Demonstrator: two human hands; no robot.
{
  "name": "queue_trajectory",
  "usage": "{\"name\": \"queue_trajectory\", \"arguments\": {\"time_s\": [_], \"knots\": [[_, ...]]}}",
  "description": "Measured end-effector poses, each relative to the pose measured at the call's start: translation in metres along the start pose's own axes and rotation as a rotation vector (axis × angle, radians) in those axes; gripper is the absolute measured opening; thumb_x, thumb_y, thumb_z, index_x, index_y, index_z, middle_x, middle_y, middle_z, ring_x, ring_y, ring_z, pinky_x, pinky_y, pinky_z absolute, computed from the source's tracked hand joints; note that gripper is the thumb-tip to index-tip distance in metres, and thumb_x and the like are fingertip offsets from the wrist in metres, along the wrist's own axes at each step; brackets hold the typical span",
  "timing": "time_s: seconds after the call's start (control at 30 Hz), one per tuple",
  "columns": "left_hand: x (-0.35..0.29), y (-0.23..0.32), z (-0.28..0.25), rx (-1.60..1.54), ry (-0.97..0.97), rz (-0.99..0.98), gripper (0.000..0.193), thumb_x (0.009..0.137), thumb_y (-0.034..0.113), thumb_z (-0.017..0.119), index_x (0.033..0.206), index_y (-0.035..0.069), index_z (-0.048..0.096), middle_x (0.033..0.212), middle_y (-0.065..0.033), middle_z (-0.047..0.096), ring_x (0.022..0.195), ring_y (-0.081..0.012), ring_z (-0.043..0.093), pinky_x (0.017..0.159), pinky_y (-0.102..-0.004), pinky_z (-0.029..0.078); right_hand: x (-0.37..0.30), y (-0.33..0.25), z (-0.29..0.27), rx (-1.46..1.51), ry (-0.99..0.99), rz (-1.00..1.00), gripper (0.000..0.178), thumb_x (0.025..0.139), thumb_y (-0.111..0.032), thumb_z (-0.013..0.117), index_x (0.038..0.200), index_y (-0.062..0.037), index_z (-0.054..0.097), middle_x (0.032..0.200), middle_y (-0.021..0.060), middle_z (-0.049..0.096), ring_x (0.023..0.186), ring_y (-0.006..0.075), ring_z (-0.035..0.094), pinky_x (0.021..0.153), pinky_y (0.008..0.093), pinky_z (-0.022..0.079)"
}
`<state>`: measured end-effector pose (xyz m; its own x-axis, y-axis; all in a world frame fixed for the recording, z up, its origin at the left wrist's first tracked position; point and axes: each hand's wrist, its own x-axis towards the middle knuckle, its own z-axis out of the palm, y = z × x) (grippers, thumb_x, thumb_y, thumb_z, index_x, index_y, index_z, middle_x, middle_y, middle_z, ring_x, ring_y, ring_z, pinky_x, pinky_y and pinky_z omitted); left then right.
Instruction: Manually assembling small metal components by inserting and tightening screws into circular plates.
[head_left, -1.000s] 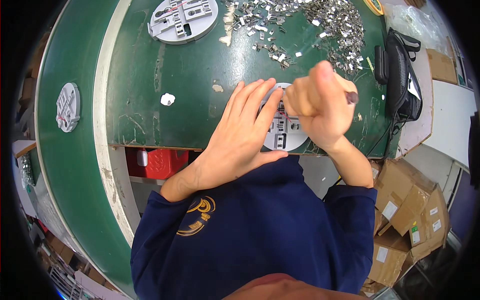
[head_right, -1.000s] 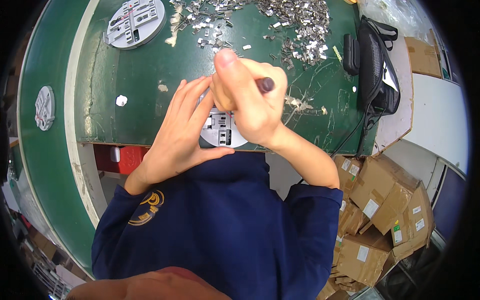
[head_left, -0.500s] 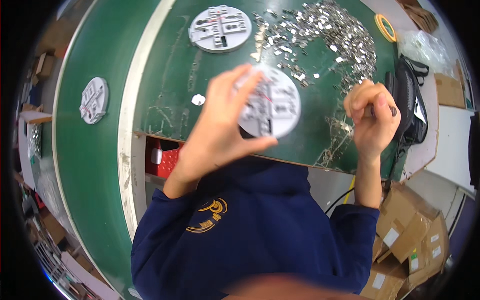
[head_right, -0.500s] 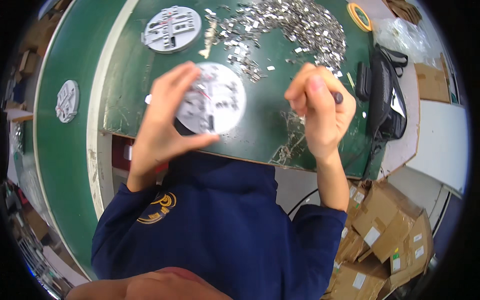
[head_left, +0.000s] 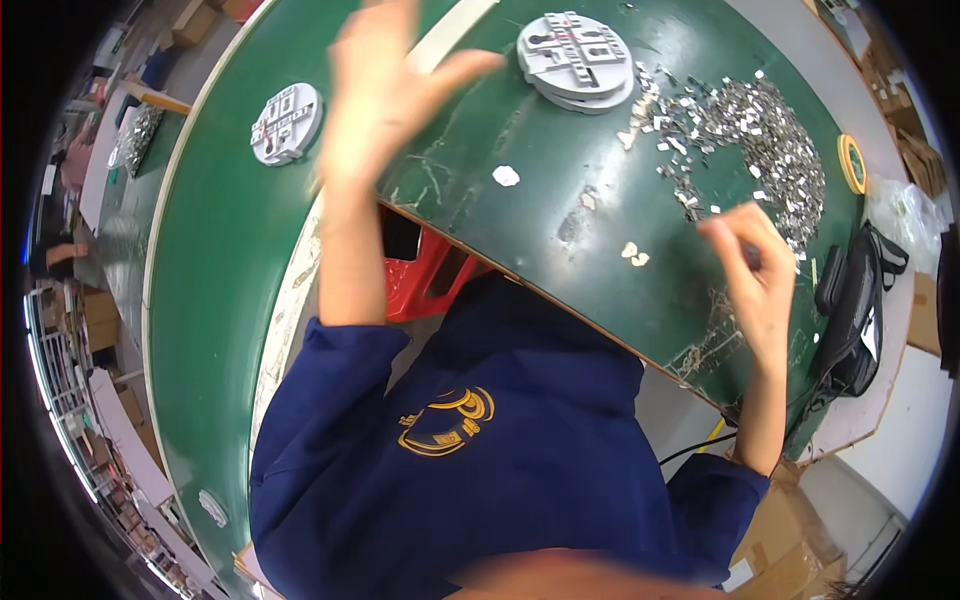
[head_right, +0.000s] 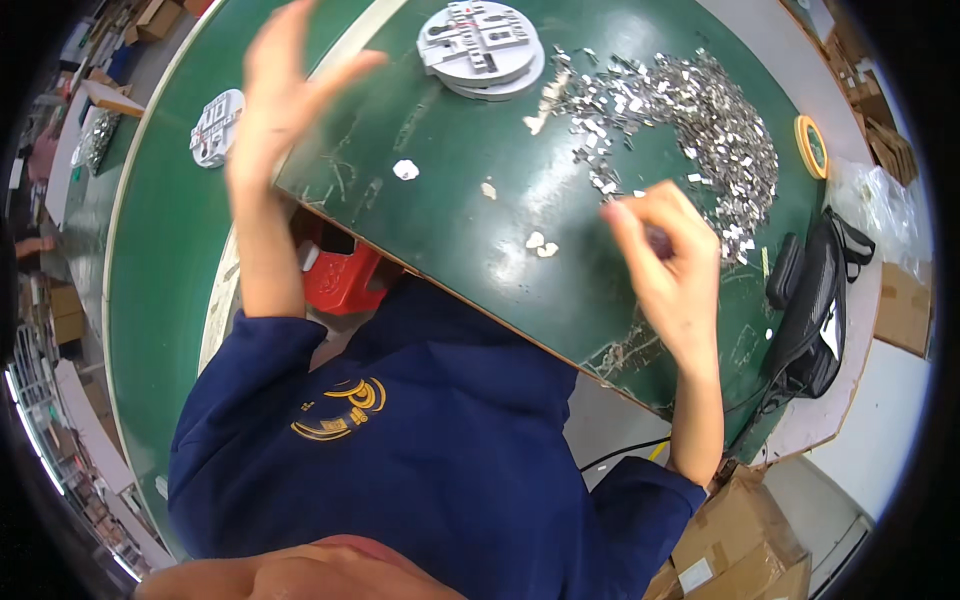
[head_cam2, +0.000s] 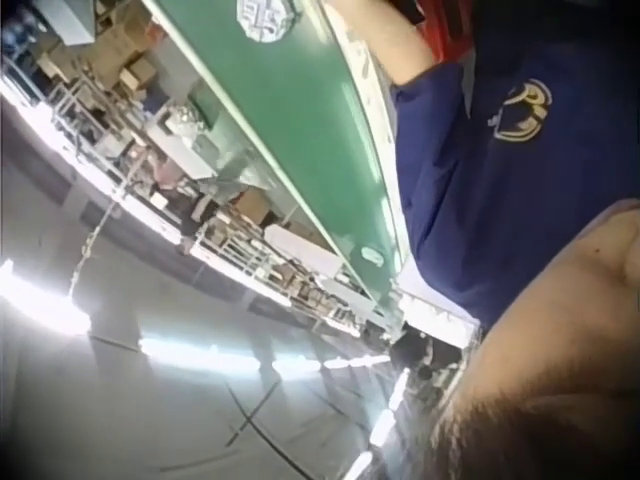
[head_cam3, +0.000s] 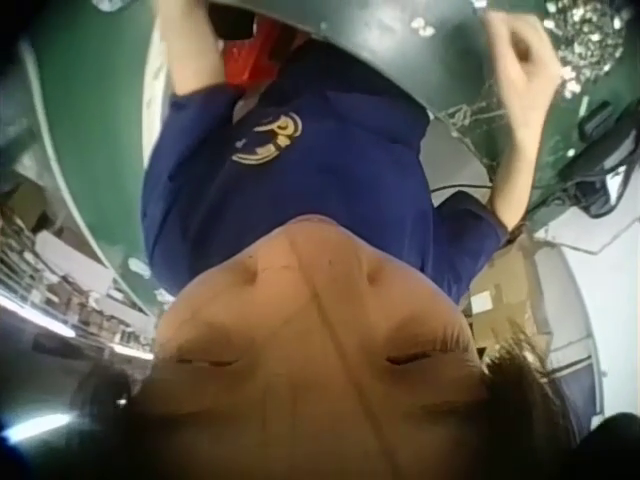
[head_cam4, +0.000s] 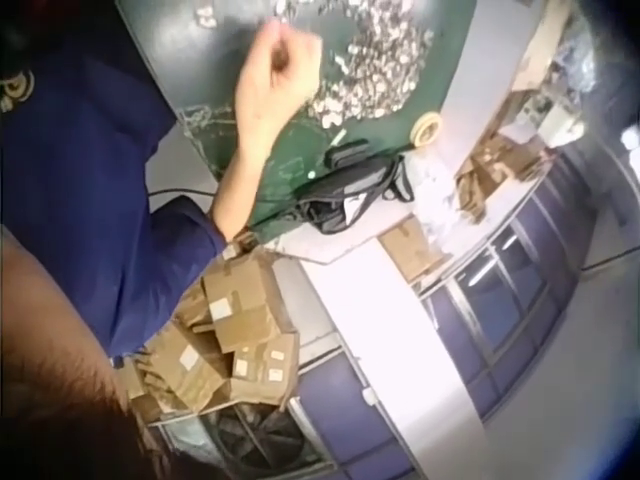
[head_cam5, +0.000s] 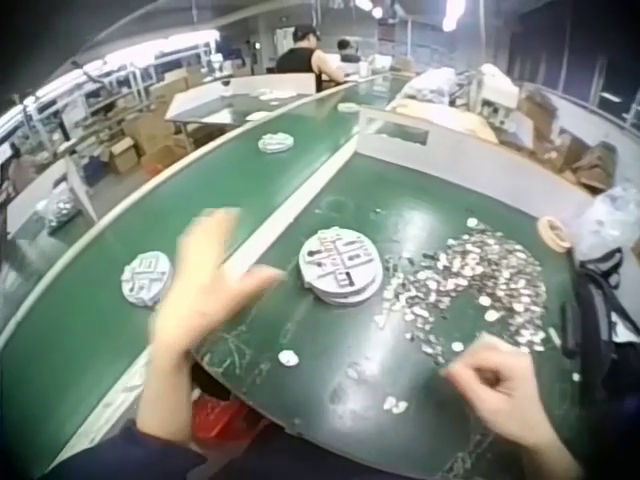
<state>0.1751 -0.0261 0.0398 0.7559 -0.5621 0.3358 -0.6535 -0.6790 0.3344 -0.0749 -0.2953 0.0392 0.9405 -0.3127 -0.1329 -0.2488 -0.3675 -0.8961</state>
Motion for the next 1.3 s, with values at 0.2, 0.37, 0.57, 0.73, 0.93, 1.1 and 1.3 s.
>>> {"name": "queue_trajectory", "arguments": {"time_s": [0.2,0.37,0.57,0.73,0.93,1.1,1.3], "knots": [[-0.054,-0.129,-0.041,0.71,-0.191,-1.097,0.115,0.062,0.078,0.074,0.152,0.018,0.034,0.145,-0.0281,0.039,0.127,-0.0506,0.044,0.095,-0.0751,0.036,0.081,-0.024,0.069,-0.687,0.027,-0.435,0.071,0.08,-0.041,0.077,0.142,-0.0231,0.049,0.135,0.0288,0.05,0.085,0.0402,0.071,0.076,0.043,0.059],[-0.059,-0.146,-0.046,0.404,-0.116,-1.092,0.108,0.064,0.07,0.077,0.151,0.021,0.037,0.146,-0.0277,0.039,0.132,-0.0506,0.04,0.102,-0.0684,0.036,0.161,-0.016,0.131,-0.78,0.059,-0.553,0.078,0.081,-0.049,0.073,0.147,-0.0242,0.042,0.132,0.0442,0.043,0.088,0.0488,0.069,0.075,0.049,0.059],[-0.067,-0.085,-0.034,0.274,0.086,-0.813,0.098,0.065,0.056,0.082,0.144,0.009,0.048,0.142,-0.0266,0.045,0.131,-0.0431,0.046,0.107,-0.0491,0.041,0.261,0.005,0.131,-0.873,0.245,-0.421,0.076,0.083,-0.053,0.069,0.146,-0.0217,0.042,0.129,0.0446,0.046,0.093,0.0477,0.069,0.076,0.0474,0.059],[-0.065,0.005,-0.013,-0.249,0.031,-0.215,0.086,0.062,0.024,0.09,0.137,0.003,0.052,0.141,-0.0252,0.046,0.13,-0.0392,0.047,0.109,-0.0435,0.039,0.261,-0.002,0.063,-0.93,0.313,-0.41,0.063,0.086,-0.048,0.07,0.137,-0.0146,0.054,0.125,0.0323,0.059,0.089,0.0379,0.071,0.074,0.0433,0.058],[-0.085,0.078,0.004,-0.387,-0.322,0.222,0.088,0.06,0.021,0.09,0.139,0.007,0.052,0.146,-0.0223,0.043,0.133,-0.04,0.044,0.108,-0.0462,0.039,0.145,-0.012,-0.023,-0.469,-0.084,-0.39,0.03,0.088,-0.027,0.073,0.106,-0.0037,0.07,0.1,0.0128,0.072,0.083,0.02,0.069,0.07,0.033,0.054],[-0.095,0.114,0.027,-0.417,-0.536,0.422,0.09,0.064,0.025,0.088,0.142,0.009,0.047,0.149,-0.024,0.038,0.135,-0.0449,0.038,0.11,-0.051,0.035,0.053,0.024,-0.023,-0.493,-0.205,-0.236,0.02,0.084,-0.015,0.073,0.1,-0.0021,0.072,0.094,0.0091,0.071,0.078,0.0177,0.065,0.07,0.0313,0.051],[-0.104,0.124,0.045,-0.5,-0.503,0.473,0.095,0.066,0.023,0.088,0.146,0.007,0.04,0.149,-0.0247,0.035,0.135,-0.0443,0.037,0.11,-0.0535,0.033,0.028,0.041,-0.009,-0.488,-0.05,-0.141,0.016,0.084,-0.012,0.072,0.097,-0.003,0.072,0.099,0.0098,0.066,0.086,0.0265,0.067,0.077,0.0375,0.053]]}}
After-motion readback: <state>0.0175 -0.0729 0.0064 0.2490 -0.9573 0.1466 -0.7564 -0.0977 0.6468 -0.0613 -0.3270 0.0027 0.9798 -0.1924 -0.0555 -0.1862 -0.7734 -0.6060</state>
